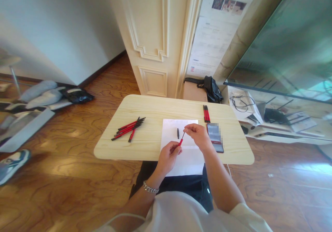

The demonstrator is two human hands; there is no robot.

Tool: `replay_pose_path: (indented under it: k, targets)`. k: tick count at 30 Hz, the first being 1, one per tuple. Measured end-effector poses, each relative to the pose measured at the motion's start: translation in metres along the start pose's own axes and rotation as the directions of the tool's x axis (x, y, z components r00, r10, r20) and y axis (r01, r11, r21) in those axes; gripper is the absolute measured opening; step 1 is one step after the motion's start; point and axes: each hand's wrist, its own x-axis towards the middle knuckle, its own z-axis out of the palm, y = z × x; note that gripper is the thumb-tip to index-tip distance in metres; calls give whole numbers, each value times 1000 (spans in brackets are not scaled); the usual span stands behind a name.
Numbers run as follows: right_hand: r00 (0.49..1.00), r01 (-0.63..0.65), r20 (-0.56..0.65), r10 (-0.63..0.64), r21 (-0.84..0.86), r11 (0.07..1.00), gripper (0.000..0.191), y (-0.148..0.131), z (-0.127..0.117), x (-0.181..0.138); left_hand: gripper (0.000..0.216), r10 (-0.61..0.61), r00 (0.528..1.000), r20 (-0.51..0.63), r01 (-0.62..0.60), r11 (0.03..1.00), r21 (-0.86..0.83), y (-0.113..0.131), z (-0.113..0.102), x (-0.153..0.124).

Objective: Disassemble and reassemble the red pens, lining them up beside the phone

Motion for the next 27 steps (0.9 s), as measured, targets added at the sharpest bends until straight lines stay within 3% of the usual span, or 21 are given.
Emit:
replay_pose_path:
  k: [4, 6, 9, 12, 15, 18, 21, 24, 27]
  targets:
    - [973, -32, 229, 18, 59, 998, 28, 5, -4, 3, 27, -7, 1000, -16, 6, 999, -37, -1, -2, 0]
    - [959, -22, 283, 16, 15, 1000, 29, 10, -3, 7, 27, -11, 1000, -19, 10, 998, -59, -1, -4, 0]
    - [994, -4, 105, 38, -299, 954, 24, 20, 9, 17, 29, -18, 999, -28, 16, 997, -73, -1, -6, -1]
    - [996, -84, -58, 61, -643, 761, 22, 30, 28, 25, 29, -22, 999, -42, 20, 997, -68, 0, -7, -2]
    - [993, -117, -82, 84, -716, 688, 23, 37, 38, 30, 29, -14, 999, -50, 12, 999, -52, 3, -9, -4]
    - [996, -91, -42, 81, -516, 852, 20, 36, 34, 32, 29, -14, 998, -56, 11, 999, -48, 5, -11, -5]
    - [998, -48, -35, 46, -57, 997, 26, 23, 19, 31, 29, -19, 998, -53, 16, 998, -66, 5, -12, -4]
    - [997, 21, -83, 1, 263, 964, 37, 2, 7, 24, 28, -22, 999, -43, 19, 997, -76, 4, -10, -1]
    - [992, 63, -124, -21, 348, 936, 38, -15, 2, 17, 28, -23, 999, -31, 21, 998, -67, 3, -5, 1]
